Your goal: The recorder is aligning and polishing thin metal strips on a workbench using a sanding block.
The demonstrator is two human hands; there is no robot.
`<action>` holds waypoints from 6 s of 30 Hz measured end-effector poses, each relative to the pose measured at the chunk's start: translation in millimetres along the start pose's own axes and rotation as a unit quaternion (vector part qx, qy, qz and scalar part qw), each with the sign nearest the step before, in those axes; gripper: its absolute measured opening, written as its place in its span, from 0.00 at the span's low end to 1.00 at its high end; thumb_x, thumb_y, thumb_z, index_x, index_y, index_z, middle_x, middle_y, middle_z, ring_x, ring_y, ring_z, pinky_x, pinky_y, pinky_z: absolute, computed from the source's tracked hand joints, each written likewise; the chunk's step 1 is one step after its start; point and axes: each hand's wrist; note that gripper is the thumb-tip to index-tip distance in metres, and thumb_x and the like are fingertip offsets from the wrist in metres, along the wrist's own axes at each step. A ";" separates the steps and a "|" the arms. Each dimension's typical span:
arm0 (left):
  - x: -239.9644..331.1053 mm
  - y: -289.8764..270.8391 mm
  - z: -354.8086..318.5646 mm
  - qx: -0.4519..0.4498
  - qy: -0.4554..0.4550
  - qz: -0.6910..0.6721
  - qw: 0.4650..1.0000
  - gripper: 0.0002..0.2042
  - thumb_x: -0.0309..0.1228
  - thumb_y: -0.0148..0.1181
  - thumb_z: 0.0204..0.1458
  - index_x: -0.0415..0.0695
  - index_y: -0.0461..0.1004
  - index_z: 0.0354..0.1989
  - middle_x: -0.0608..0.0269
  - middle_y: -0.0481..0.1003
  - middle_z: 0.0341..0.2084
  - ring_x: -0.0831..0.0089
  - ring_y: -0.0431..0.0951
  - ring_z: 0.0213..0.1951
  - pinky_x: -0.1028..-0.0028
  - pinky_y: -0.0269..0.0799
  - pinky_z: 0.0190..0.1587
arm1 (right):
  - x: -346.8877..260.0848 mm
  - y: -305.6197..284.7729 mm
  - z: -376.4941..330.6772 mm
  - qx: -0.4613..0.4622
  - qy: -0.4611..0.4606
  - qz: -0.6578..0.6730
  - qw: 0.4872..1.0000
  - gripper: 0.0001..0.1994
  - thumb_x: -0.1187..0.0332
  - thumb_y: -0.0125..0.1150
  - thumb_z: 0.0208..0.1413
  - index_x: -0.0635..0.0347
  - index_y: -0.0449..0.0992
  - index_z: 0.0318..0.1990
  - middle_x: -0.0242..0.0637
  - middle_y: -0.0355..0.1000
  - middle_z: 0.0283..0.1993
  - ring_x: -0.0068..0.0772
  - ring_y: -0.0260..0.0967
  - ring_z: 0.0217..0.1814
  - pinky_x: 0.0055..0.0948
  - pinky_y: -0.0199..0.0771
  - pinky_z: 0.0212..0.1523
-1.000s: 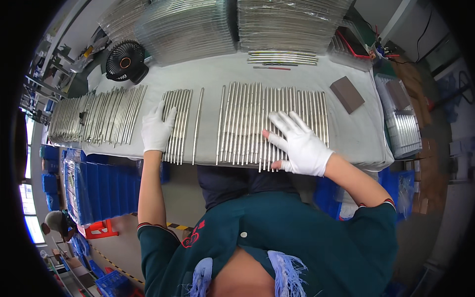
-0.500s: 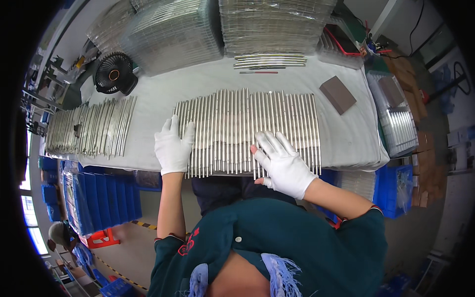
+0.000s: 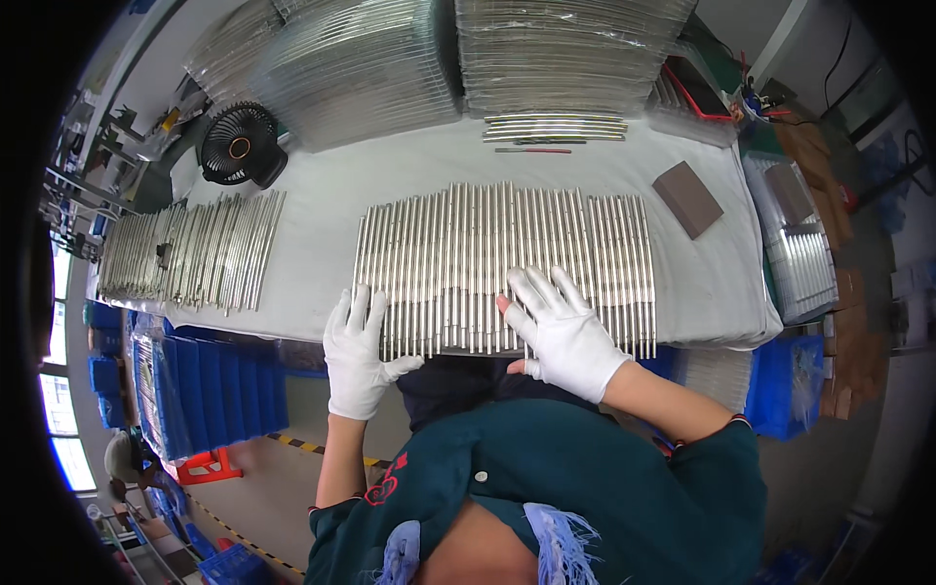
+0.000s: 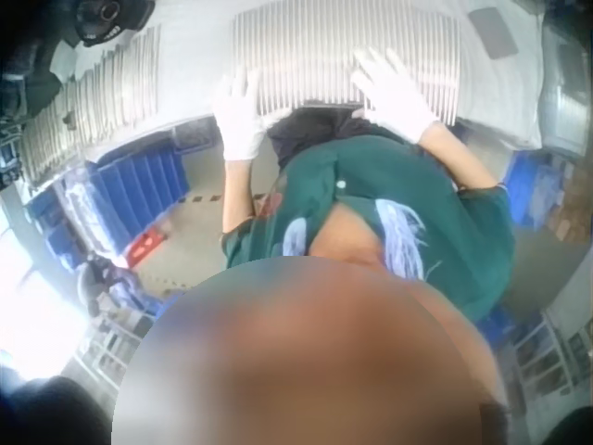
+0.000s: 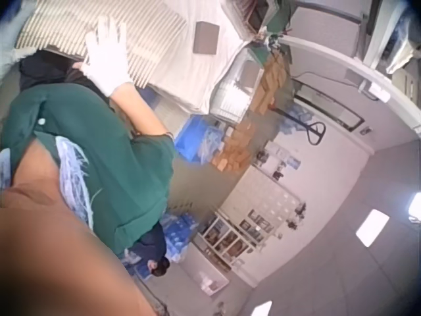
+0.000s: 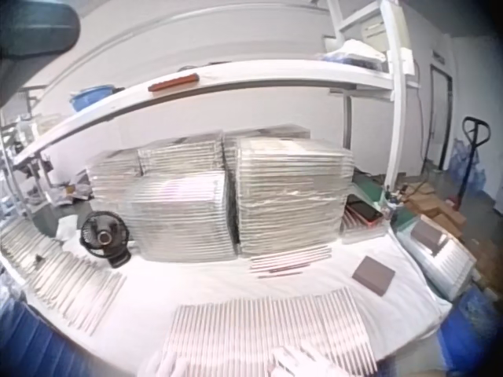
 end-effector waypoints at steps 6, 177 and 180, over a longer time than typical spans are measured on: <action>-13.5 2.2 13.8 0.005 0.030 -0.009 0.999 0.54 0.71 0.61 0.28 0.37 0.69 0.58 0.41 0.68 0.57 0.39 0.69 0.56 0.51 0.66 0.57 | -6.1 -2.6 3.2 0.006 0.005 -0.007 1.000 0.42 0.47 0.70 0.46 0.61 0.63 0.66 0.54 0.52 0.72 0.54 0.46 0.77 0.51 0.41 0.76; -81.6 39.9 85.3 0.086 -0.204 -0.805 0.551 0.32 0.49 0.38 0.69 0.34 0.54 0.70 0.44 0.60 0.66 0.58 0.56 0.70 0.61 0.50 0.73 | 154.7 0.9 33.7 0.276 0.226 -0.054 0.933 0.10 0.59 0.60 0.58 0.54 0.81 0.37 0.42 0.76 0.41 0.49 0.74 0.43 0.45 0.76 0.46; -67.3 48.9 87.6 0.084 -0.184 -0.739 0.642 0.31 0.48 0.38 0.69 0.34 0.54 0.70 0.44 0.57 0.68 0.59 0.54 0.71 0.61 0.48 0.74 | 150.7 -5.9 34.6 0.242 0.230 -0.054 0.941 0.10 0.60 0.58 0.59 0.52 0.80 0.42 0.40 0.75 0.45 0.47 0.73 0.47 0.43 0.74 0.50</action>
Point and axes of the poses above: each hand's wrist, its own z-axis towards the middle knuckle, its own y-axis out of the palm, x = y × z
